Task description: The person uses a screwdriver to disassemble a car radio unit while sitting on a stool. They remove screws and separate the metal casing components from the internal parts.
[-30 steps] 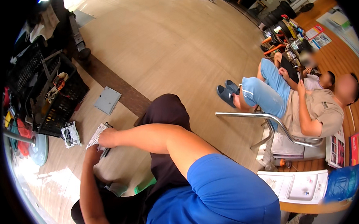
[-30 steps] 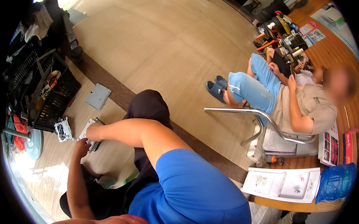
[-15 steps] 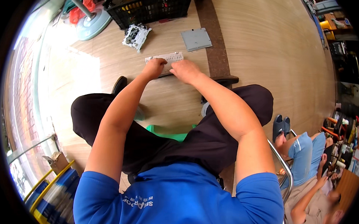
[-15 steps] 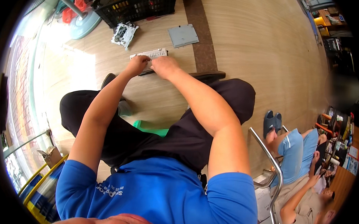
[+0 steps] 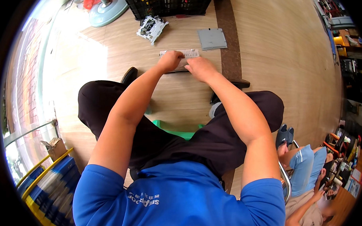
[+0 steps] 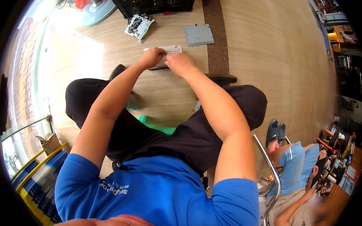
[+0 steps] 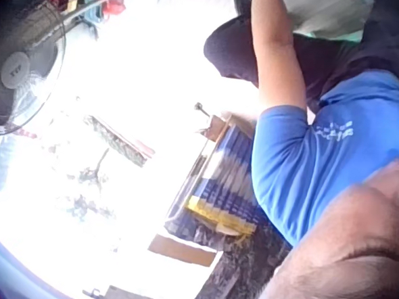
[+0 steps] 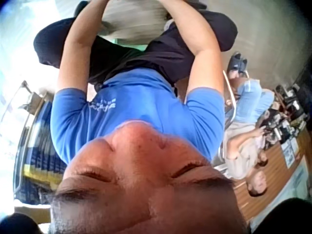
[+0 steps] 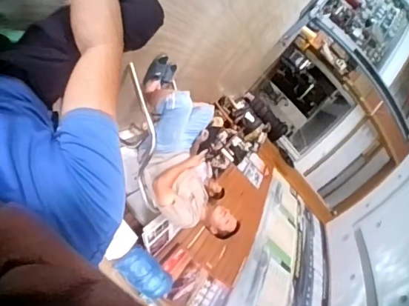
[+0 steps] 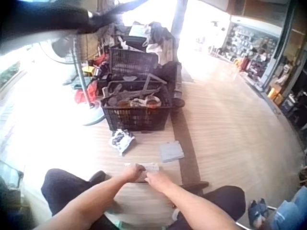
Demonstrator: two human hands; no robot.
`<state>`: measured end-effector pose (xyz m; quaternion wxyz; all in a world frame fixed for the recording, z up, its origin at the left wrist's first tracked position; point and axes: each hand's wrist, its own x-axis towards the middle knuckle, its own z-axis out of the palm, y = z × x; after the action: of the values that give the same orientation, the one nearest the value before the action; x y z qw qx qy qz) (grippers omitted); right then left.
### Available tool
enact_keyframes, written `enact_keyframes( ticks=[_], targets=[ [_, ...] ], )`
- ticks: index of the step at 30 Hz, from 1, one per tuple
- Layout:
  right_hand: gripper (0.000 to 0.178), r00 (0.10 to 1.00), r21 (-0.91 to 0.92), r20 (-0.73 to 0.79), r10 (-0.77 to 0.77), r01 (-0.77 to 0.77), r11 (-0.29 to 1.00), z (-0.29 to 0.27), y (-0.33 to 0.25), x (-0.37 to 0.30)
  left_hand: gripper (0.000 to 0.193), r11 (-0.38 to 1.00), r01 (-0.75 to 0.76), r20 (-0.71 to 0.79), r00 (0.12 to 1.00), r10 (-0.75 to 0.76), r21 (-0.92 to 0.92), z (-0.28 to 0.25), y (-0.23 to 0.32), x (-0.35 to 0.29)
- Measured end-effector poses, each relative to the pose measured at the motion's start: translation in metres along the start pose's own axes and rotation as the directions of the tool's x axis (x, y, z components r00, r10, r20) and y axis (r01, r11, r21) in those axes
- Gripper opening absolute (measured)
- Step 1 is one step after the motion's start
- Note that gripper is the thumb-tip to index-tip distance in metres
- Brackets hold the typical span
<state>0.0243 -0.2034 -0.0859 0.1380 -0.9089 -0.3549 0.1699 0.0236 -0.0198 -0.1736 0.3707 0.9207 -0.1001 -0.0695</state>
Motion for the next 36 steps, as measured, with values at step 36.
enact_keyframes(
  ticks=[36],
  targets=[
    [0.014,0.954,0.162,-0.298,-0.030,0.081,0.983,0.004,-0.045,0.056,0.039,0.722,0.587,0.058,0.789,-0.612,-0.366,-0.019,-0.081,-0.018]
  ],
)
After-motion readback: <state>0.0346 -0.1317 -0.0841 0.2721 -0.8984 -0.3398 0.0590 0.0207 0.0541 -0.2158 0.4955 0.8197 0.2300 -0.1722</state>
